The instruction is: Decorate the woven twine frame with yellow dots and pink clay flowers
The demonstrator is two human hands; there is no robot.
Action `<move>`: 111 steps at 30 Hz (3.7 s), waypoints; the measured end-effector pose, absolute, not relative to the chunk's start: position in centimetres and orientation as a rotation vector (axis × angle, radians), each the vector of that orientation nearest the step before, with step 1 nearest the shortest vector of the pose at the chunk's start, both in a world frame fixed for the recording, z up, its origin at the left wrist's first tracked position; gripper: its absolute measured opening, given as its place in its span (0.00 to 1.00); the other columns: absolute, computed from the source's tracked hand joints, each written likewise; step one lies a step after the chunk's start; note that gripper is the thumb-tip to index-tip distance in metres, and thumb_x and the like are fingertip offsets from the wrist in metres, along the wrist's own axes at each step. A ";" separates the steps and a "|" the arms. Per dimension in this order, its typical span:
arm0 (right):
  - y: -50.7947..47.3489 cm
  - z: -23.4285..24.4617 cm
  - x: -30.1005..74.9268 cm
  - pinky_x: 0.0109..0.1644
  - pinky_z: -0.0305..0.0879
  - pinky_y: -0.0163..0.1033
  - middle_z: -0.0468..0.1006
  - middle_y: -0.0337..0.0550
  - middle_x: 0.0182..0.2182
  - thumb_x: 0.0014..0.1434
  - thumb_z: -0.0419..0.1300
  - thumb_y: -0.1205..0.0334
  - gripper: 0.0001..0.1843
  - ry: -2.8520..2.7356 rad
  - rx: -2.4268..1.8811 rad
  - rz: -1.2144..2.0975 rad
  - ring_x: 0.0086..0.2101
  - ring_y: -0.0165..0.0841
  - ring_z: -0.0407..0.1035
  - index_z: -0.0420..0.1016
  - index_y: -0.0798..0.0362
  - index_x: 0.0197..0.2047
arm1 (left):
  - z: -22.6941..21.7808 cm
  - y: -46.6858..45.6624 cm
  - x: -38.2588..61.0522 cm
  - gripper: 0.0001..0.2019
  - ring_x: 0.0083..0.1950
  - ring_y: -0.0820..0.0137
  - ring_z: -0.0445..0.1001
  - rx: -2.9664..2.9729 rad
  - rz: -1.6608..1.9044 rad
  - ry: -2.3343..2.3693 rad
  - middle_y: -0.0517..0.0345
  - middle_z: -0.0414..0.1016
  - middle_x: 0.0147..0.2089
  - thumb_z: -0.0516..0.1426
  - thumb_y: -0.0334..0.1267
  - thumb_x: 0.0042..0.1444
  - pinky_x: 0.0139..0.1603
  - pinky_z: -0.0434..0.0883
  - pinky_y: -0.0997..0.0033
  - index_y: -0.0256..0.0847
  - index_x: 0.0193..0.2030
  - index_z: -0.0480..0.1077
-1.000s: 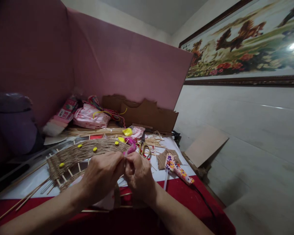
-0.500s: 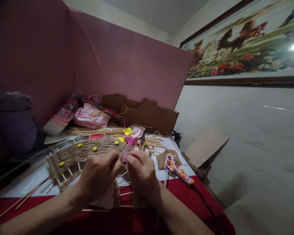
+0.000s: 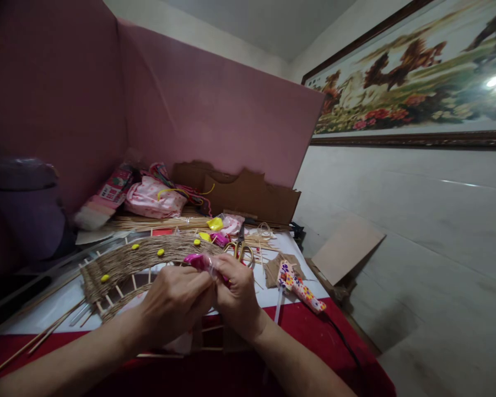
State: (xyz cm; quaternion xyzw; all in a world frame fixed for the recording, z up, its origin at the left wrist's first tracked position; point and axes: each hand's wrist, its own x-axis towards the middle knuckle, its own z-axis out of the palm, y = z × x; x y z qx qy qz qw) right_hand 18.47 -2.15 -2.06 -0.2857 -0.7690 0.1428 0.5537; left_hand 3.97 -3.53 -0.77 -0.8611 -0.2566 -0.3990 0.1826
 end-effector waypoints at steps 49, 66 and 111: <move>-0.3 -1.5 21.1 0.29 0.62 0.32 0.68 0.40 0.32 0.57 0.51 0.70 0.16 -1.910 -0.580 0.758 0.28 0.27 0.62 0.78 0.47 0.40 | 0.4 -0.8 3.0 0.07 0.18 0.79 0.61 -2.747 -2.405 -1.591 0.63 0.65 0.19 0.56 0.37 0.49 0.16 0.60 0.79 0.36 0.25 0.68; -1.0 -1.9 20.5 0.50 0.64 0.46 0.71 0.51 0.47 0.60 0.50 0.67 0.25 -2.118 -0.667 0.170 0.46 0.40 0.65 0.59 0.51 0.61 | -0.4 -2.3 3.7 0.05 0.27 0.72 0.65 -2.561 -1.548 -1.205 0.59 0.70 0.27 0.58 0.37 0.52 0.28 0.63 0.71 0.38 0.33 0.69; -1.1 -0.5 20.9 0.42 0.61 0.38 0.70 0.42 0.35 0.58 0.49 0.71 0.16 -1.914 -0.685 0.596 0.37 0.33 0.64 0.76 0.50 0.40 | 0.6 -1.5 3.4 0.10 0.24 0.77 0.66 -2.666 -2.591 -1.543 0.60 0.71 0.26 0.57 0.41 0.51 0.21 0.64 0.79 0.35 0.34 0.71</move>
